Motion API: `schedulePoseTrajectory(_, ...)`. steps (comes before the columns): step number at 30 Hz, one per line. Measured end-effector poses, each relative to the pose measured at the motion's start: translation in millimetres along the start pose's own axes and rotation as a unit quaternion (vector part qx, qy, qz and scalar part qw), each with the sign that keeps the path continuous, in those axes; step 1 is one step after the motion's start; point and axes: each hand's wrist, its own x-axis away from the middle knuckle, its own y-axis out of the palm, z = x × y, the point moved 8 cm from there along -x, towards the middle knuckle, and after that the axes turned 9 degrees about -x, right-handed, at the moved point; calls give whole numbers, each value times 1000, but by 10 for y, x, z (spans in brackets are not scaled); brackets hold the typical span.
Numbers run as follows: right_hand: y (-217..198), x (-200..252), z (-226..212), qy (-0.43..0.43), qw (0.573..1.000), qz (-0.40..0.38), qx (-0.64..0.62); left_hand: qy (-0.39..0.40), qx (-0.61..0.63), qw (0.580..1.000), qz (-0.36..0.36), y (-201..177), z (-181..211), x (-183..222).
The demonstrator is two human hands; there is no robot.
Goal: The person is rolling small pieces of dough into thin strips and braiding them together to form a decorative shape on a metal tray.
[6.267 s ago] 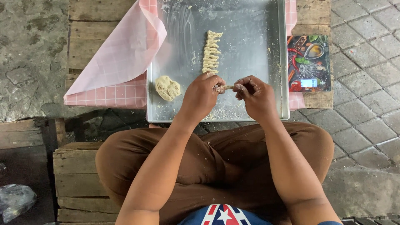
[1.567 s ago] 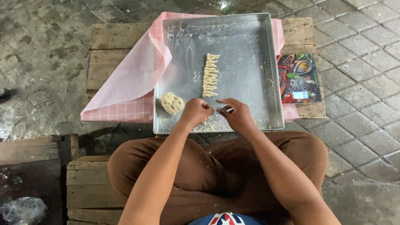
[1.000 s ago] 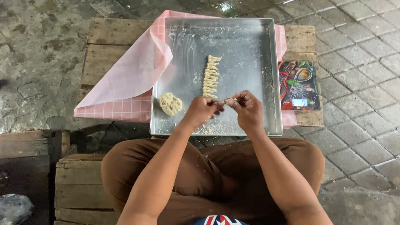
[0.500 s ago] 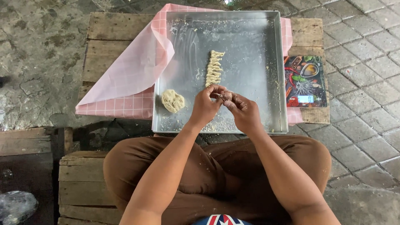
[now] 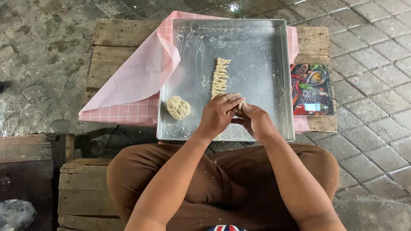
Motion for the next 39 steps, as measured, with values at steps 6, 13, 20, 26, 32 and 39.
schedulePoseTrajectory(6, -364, -172, 176, -16, 994, 1, 108, 31, -43, 997, 61, -9, -69, 18)
schedulePoseTrajectory(13, -622, -277, 223, -70, 992, 33, 95, 70, -84, 992, 62, -15, 46, 48)
schedulePoseTrajectory(20, -341, -126, 181, -19, 992, 12, 128, 59, -59, 994, 68, 21, 4, 39)
schedulePoseTrajectory(26, -327, -156, -20, -101, 966, 28, 237, 68, -152, 976, 139, -85, -39, 23)
schedulePoseTrajectory(32, -299, -106, -144, -159, 955, 82, 235, 91, -153, 975, 134, -30, 53, 58)
schedulePoseTrajectory(39, -558, -194, -44, -161, 969, 92, 166, 80, -151, 979, 112, -24, 118, 30)
